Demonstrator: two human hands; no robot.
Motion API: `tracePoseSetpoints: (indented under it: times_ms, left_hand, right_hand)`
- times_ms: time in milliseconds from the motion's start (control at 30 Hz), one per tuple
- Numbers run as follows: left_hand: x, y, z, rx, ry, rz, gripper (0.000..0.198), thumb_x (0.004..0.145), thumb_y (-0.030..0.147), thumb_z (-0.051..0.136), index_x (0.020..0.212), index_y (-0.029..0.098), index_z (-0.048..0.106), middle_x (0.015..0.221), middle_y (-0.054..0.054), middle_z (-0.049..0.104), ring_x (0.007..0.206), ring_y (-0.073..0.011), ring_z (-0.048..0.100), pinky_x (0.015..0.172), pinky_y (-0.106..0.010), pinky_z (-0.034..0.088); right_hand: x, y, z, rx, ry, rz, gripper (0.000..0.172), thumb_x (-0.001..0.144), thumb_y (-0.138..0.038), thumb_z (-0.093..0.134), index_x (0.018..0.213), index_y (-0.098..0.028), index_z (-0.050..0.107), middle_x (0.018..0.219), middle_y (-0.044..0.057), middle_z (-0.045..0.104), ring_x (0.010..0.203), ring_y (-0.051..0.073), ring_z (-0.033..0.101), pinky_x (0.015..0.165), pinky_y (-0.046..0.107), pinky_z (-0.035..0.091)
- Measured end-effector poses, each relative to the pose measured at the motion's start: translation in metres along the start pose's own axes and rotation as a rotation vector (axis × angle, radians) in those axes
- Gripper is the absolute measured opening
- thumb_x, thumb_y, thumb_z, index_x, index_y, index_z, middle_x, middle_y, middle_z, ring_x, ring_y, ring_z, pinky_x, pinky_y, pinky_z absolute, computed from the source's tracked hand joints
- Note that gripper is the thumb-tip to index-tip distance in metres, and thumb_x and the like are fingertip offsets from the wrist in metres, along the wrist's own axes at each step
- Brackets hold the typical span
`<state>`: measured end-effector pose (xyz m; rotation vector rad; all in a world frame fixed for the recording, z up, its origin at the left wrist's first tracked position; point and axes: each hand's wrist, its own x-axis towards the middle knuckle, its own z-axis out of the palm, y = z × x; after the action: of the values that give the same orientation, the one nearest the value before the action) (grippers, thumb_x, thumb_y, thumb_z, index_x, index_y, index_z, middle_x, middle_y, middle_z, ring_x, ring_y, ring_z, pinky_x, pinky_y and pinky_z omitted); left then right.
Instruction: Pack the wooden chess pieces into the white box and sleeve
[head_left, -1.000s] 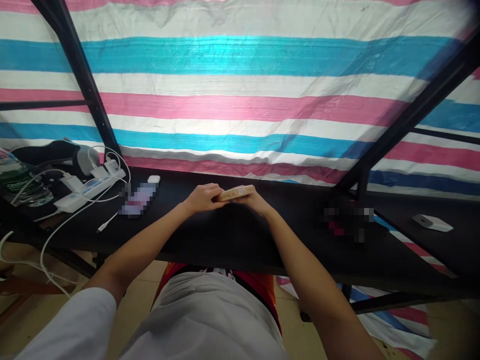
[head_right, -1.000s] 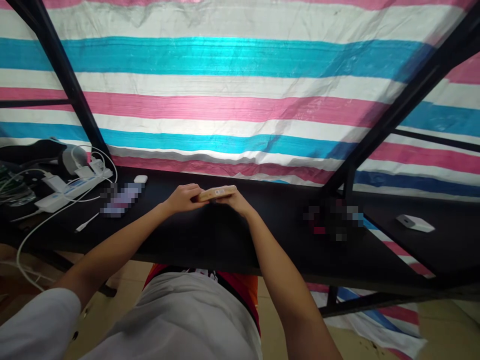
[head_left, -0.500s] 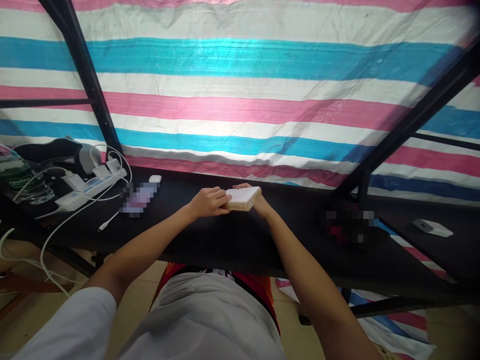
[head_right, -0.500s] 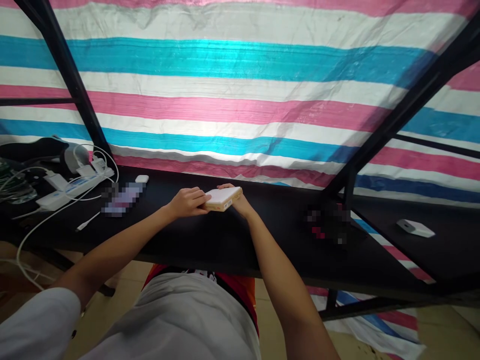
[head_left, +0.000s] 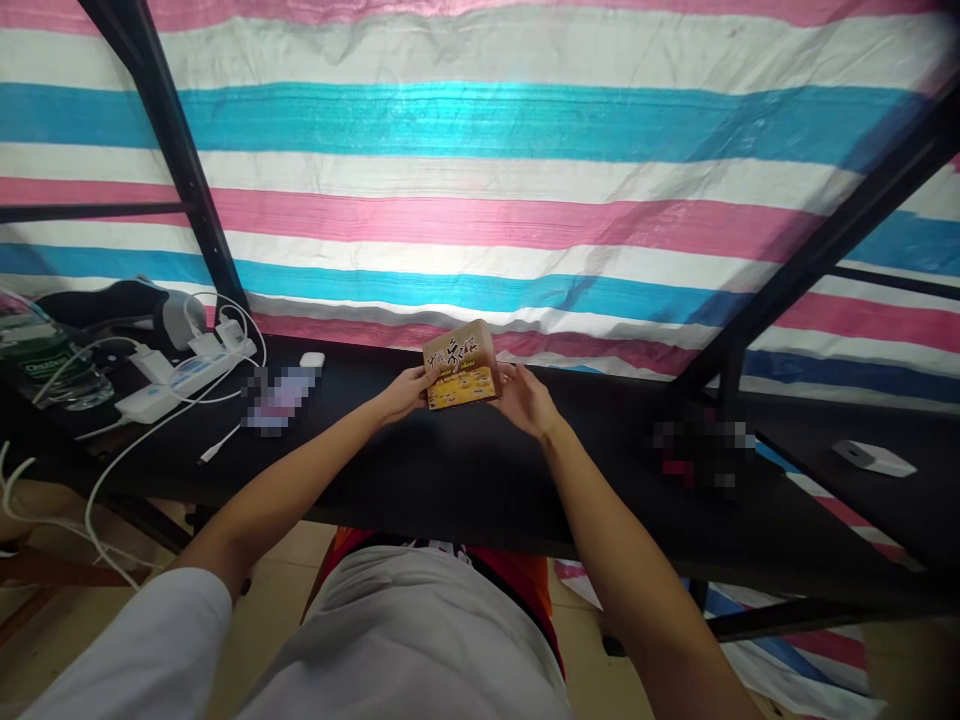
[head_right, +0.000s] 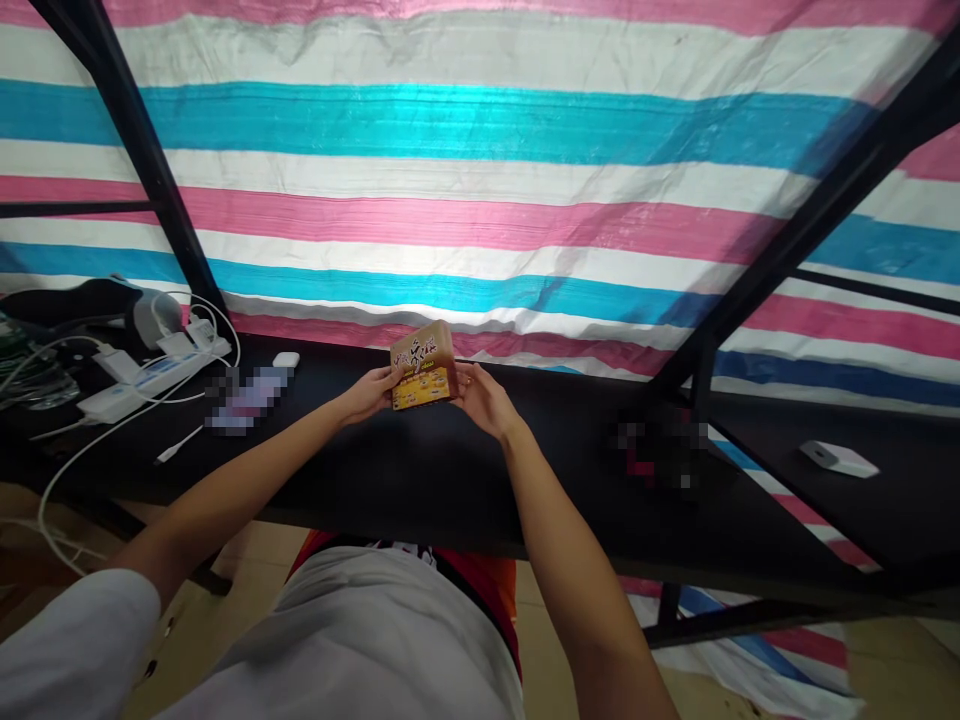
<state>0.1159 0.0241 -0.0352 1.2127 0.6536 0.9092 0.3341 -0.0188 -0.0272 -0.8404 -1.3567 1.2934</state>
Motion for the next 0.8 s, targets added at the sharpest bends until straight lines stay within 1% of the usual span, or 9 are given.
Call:
tracePoseSetpoints:
  times_ms: [100,200,267,367,467,600,667,767,800]
  left_hand:
    - [-0.002,-0.008,-0.001,-0.131,-0.154,-0.125,0.036,0.08,0.039,0.065,0.101,0.011,0.062,0.107,-0.014,0.065,0.093,-0.0209,0.063,0.081,-0.034,0.05]
    - [-0.004,-0.011,-0.001,-0.172,-0.235,-0.173,0.03,0.079,0.032,0.067,0.099,0.01,0.064,0.104,-0.014,0.066,0.095,-0.0216,0.063,0.086,-0.035,0.049]
    - [-0.004,-0.009,-0.001,-0.167,-0.227,-0.189,0.03,0.078,0.03,0.069,0.1,0.011,0.063,0.105,-0.014,0.065,0.097,-0.0224,0.062,0.086,-0.036,0.049]
    - [-0.004,-0.002,-0.004,-0.11,-0.12,-0.172,0.035,0.074,0.033,0.073,0.099,0.012,0.06,0.106,-0.013,0.064,0.097,-0.0231,0.062,0.083,-0.038,0.05]
    - [-0.004,0.007,-0.007,-0.011,-0.027,-0.095,0.044,0.066,0.035,0.078,0.098,0.013,0.057,0.107,-0.012,0.062,0.098,-0.0237,0.061,0.08,-0.039,0.051]
    - [-0.002,0.01,-0.006,0.181,0.065,0.012,0.051,0.061,0.037,0.08,0.096,0.013,0.052,0.1,-0.011,0.063,0.091,-0.023,0.062,0.075,-0.039,0.052]
    - [-0.002,0.009,-0.004,0.314,0.113,0.136,0.047,0.062,0.037,0.078,0.092,0.013,0.051,0.095,-0.009,0.063,0.086,-0.0208,0.062,0.073,-0.037,0.051]
    - [-0.007,0.011,-0.003,0.605,0.161,0.362,0.039,0.067,0.036,0.073,0.092,0.016,0.051,0.092,-0.004,0.061,0.08,-0.0164,0.06,0.073,-0.031,0.049]
    - [-0.009,0.012,-0.003,0.729,0.152,0.429,0.035,0.069,0.035,0.071,0.093,0.017,0.052,0.091,-0.003,0.06,0.08,-0.0158,0.059,0.074,-0.03,0.048]
  right_hand:
    - [-0.005,-0.002,0.004,-0.007,-0.117,0.062,0.05,0.074,-0.066,0.046,0.097,-0.026,0.062,0.11,0.007,0.064,0.104,0.025,0.058,0.085,0.043,0.047]
    - [-0.007,0.0,0.008,-0.008,-0.2,0.09,0.048,0.072,-0.064,0.052,0.098,-0.025,0.062,0.106,0.008,0.065,0.101,0.026,0.06,0.085,0.044,0.046]
    - [-0.007,0.0,0.01,-0.012,-0.21,0.101,0.051,0.072,-0.063,0.054,0.105,-0.025,0.06,0.108,0.008,0.065,0.101,0.026,0.059,0.085,0.043,0.046]
    - [-0.006,0.001,0.009,0.001,-0.181,0.078,0.053,0.074,-0.062,0.053,0.113,-0.026,0.056,0.113,0.008,0.064,0.102,0.025,0.06,0.084,0.041,0.047]
    - [-0.002,0.004,0.006,-0.004,-0.116,0.04,0.051,0.075,-0.058,0.055,0.116,-0.027,0.055,0.109,0.006,0.066,0.099,0.025,0.061,0.083,0.04,0.048]
    - [0.007,0.015,0.004,-0.136,0.091,-0.017,0.047,0.07,-0.053,0.065,0.106,-0.022,0.062,0.101,0.006,0.068,0.096,0.026,0.062,0.083,0.039,0.049]
    - [0.011,0.019,0.003,-0.182,0.167,-0.067,0.045,0.068,-0.05,0.068,0.102,-0.02,0.064,0.101,0.006,0.068,0.097,0.026,0.062,0.085,0.04,0.048]
    - [0.013,0.02,-0.001,-0.217,0.167,-0.112,0.041,0.067,-0.044,0.071,0.1,-0.021,0.065,0.102,0.006,0.068,0.098,0.025,0.061,0.088,0.041,0.047]
    - [0.012,0.019,-0.002,-0.251,0.16,-0.113,0.039,0.065,-0.041,0.073,0.098,-0.021,0.066,0.1,0.005,0.069,0.097,0.025,0.061,0.088,0.041,0.047]
